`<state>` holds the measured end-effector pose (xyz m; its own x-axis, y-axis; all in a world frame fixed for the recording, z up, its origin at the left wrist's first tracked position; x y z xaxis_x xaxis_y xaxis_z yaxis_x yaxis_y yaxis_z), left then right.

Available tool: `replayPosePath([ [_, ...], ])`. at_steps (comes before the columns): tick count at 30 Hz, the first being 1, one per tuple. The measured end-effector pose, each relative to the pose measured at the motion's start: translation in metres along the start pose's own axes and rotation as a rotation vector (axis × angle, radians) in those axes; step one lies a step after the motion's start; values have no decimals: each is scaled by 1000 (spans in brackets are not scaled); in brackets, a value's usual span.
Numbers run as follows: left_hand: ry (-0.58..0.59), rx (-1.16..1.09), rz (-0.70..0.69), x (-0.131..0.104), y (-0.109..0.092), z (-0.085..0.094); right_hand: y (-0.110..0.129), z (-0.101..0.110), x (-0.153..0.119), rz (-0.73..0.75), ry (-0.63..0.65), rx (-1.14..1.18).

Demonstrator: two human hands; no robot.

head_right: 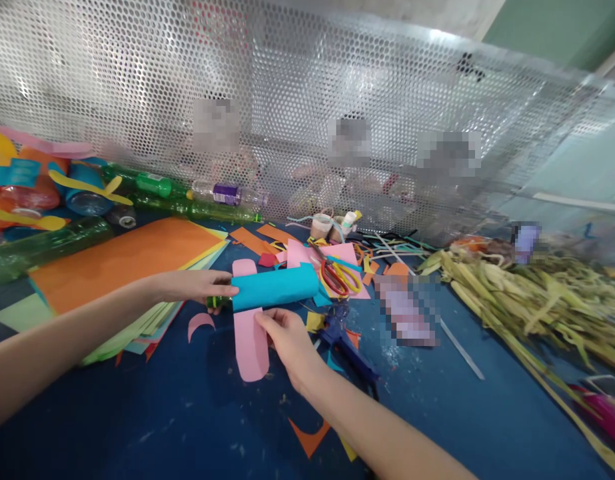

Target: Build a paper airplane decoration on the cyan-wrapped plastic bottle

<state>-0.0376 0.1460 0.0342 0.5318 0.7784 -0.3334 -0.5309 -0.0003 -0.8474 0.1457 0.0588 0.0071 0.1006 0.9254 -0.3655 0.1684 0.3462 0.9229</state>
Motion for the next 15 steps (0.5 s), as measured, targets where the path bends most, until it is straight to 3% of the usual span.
replayPosePath([
  [15,-59,38,10,-2,-3,1,0,-1,5,-7,-33,-36],
])
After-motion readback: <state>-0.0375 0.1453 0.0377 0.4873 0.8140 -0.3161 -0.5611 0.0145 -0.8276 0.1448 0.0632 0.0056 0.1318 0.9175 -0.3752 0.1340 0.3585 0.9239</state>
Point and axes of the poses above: each hand's wrist, its own x-axis towards the middle knuckle, its own z-axis out of the back of the hand, y = z × x, the point moved 3 cm from there along x, towards the middle knuckle, and after that the axes turned 12 degrees about -y, right-handed, at the moved point
